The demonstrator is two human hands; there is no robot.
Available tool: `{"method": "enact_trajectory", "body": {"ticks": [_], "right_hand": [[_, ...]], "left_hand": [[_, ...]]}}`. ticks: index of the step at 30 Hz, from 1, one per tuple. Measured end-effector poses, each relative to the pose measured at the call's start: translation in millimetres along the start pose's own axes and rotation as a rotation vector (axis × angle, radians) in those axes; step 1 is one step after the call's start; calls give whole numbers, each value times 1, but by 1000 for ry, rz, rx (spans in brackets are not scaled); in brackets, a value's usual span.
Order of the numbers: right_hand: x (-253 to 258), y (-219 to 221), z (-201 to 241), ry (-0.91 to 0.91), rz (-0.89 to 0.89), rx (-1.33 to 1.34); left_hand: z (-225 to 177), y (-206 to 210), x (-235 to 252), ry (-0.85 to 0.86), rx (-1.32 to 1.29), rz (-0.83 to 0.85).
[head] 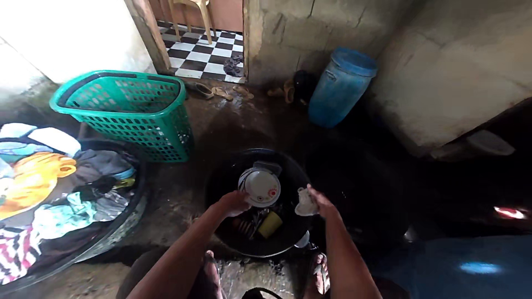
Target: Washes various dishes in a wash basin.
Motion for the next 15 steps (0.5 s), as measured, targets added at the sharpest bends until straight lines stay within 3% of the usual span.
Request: {"method": "enact_trajectory", "body": {"ticks": [5,10,15], "right_hand": [[60,63,-29,72,5,-461],[91,106,-68,168,-74,-590],[132,96,-69,152,-146,-573]], "left_hand": [[9,-8,5,-53,62,42],[30,-13,9,-135,69,121],[53,-7,11,-169,50,190]]}}
Point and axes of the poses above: each hand's wrist, its own x-axis towards the middle knuckle, its own y-axis out of the palm, z = x × y, the point moved 3 cm from there along x, towards the middle knuckle, and after that the axes turned 7 degrees about y, right-handed, at the moved point
